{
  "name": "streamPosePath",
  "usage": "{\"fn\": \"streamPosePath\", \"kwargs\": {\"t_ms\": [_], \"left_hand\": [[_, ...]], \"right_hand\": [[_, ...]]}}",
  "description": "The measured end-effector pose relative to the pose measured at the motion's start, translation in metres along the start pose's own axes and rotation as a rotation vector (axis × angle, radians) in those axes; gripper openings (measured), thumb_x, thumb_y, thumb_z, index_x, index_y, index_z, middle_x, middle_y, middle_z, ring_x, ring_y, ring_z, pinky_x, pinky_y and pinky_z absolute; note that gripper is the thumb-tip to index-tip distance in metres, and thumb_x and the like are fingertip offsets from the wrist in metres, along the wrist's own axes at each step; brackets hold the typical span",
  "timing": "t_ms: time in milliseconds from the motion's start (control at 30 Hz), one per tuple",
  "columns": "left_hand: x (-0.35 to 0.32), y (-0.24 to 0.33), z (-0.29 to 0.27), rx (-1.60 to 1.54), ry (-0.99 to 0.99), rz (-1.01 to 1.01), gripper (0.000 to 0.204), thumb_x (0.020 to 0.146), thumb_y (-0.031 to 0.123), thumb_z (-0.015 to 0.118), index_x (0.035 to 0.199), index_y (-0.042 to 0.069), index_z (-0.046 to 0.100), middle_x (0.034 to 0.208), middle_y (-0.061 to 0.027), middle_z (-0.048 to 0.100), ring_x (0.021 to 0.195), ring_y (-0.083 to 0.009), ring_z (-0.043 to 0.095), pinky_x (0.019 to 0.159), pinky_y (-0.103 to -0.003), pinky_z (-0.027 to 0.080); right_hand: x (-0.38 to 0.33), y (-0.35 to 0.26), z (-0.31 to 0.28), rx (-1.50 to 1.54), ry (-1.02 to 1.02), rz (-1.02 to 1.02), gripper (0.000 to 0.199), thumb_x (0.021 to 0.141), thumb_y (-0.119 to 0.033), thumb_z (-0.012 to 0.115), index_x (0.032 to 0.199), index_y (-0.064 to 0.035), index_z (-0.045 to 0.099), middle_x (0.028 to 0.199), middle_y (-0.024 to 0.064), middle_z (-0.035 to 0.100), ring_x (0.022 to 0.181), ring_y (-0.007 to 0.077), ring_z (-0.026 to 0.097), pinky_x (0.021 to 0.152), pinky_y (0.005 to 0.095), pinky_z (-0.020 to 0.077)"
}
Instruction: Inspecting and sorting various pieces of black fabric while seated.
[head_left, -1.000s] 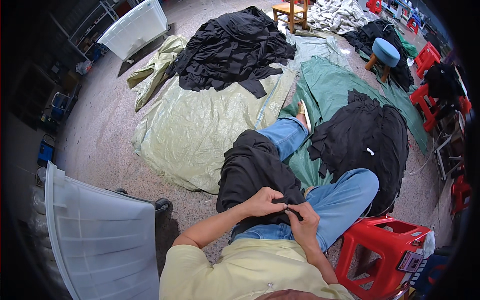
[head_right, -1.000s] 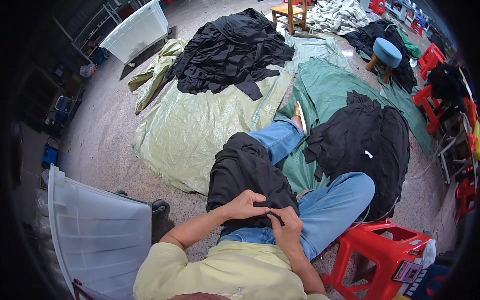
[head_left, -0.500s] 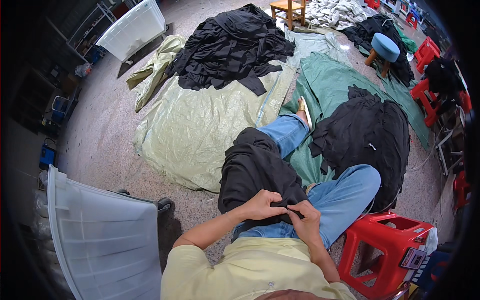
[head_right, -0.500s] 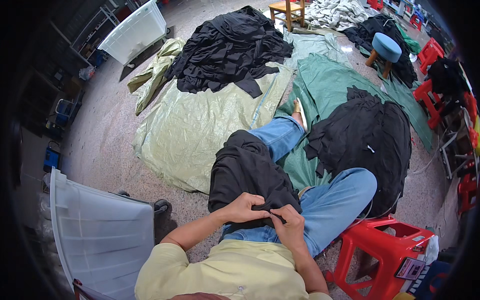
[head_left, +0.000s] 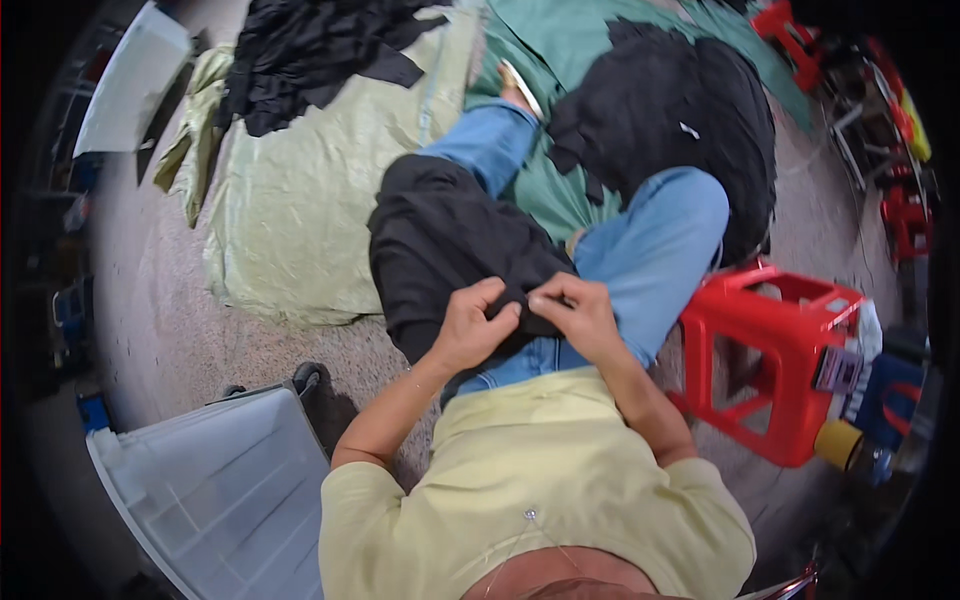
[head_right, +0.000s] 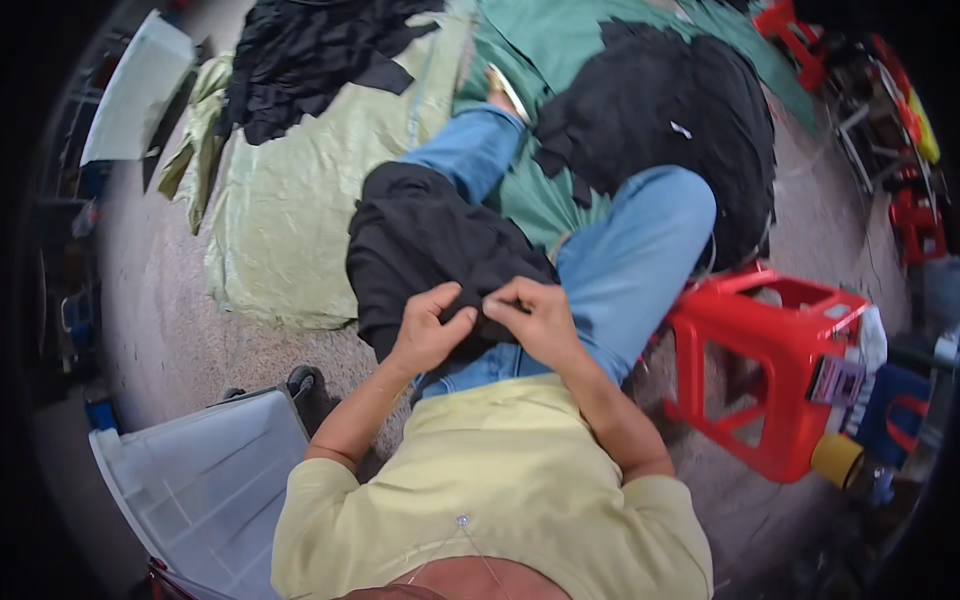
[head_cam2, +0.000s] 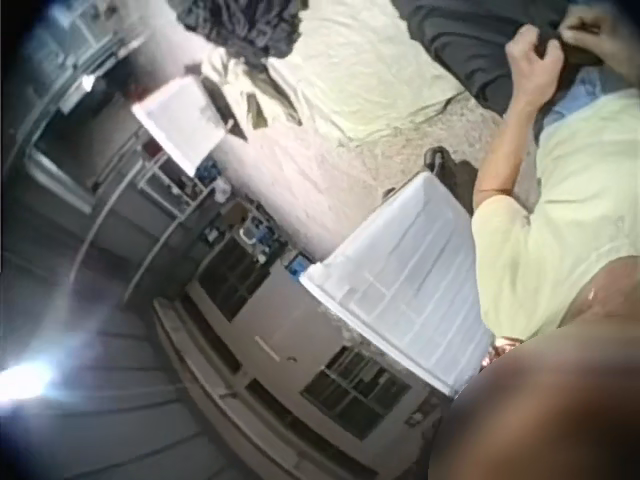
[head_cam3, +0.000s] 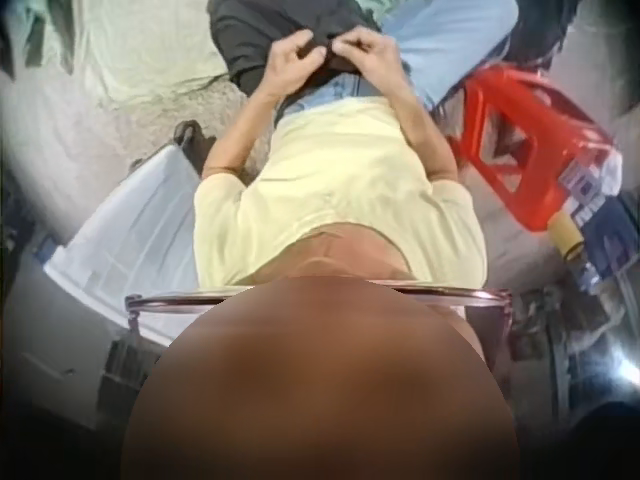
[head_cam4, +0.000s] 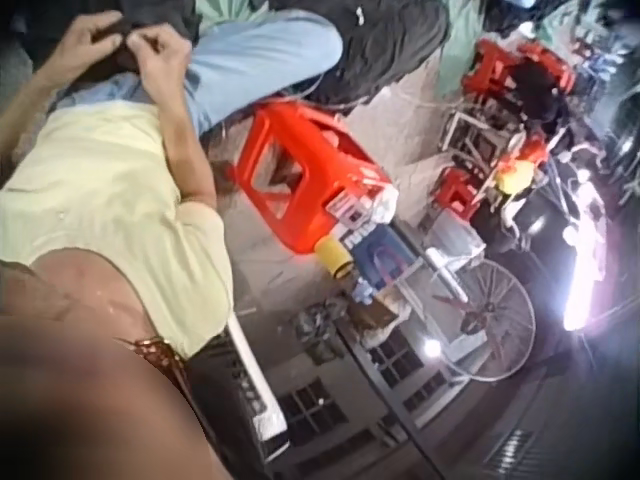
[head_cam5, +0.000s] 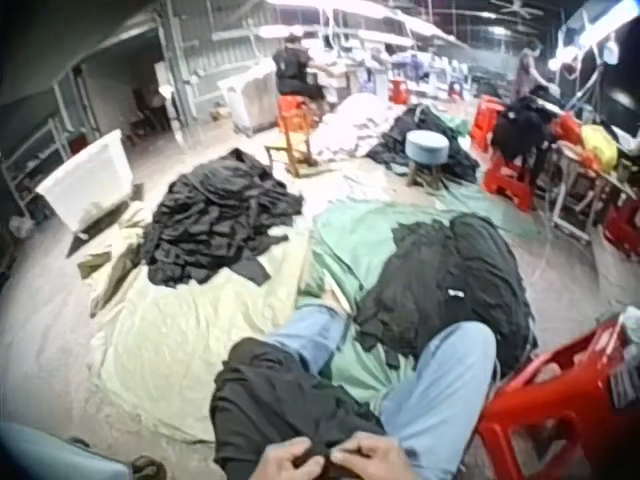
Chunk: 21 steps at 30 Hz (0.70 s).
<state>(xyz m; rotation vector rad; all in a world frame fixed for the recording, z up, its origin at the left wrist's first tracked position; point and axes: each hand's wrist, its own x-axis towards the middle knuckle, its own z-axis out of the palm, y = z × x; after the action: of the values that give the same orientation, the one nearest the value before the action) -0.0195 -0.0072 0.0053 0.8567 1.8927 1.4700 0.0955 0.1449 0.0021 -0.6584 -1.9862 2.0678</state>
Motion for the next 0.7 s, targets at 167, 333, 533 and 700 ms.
{"fn": "streamPosePath", "kwargs": {"t_ms": [167,333,533,700], "left_hand": [[0.005,-0.001,0.02,-0.414,0.063,-0.268,0.012,0.088,0.003,0.066,0.079,-0.002,0.06,0.074,0.0057,0.055,0.069,-0.0017,0.044,0.059,-0.021,0.039],[0.009,-0.001,0.017,-0.544,0.138,-0.362,0.012,0.089,0.007,0.071,0.079,0.001,0.067,0.075,0.0088,0.058,0.067,0.0008,0.048,0.058,-0.017,0.039],[0.02,0.024,-0.01,0.36,0.074,0.295,0.067,0.066,0.05,0.085,0.112,0.006,0.065,0.118,-0.01,0.062,0.118,-0.0307,0.052,0.102,-0.046,0.036],[0.025,0.089,-0.043,0.598,-0.348,0.454,0.118,0.053,0.067,0.083,0.146,0.008,0.04,0.14,-0.0126,0.053,0.134,-0.0331,0.047,0.116,-0.064,0.01]], "right_hand": [[0.007,0.025,-0.005,0.386,-0.037,0.211,0.011,0.093,-0.01,0.069,0.09,0.0004,0.071,0.079,-0.0036,0.066,0.072,0.0017,0.055,0.064,0.0185,0.0425],[0.007,0.023,0.011,0.42,-0.013,0.094,0.016,0.095,-0.009,0.066,0.108,0.0001,0.066,0.089,-0.0045,0.063,0.078,0.0005,0.052,0.065,0.0179,0.0407],[0.006,-0.025,-0.011,-0.338,-0.329,-0.167,0.025,0.084,-0.015,0.072,0.103,-0.0003,0.065,0.082,0.021,0.064,0.08,0.043,0.062,0.065,0.0411,0.0487],[-0.043,-0.074,-0.057,-0.565,0.196,-0.813,0.018,0.083,-0.01,0.07,0.1,-0.0069,0.071,0.116,0.0133,0.064,0.106,0.0229,0.064,0.082,0.0374,0.0504]]}}
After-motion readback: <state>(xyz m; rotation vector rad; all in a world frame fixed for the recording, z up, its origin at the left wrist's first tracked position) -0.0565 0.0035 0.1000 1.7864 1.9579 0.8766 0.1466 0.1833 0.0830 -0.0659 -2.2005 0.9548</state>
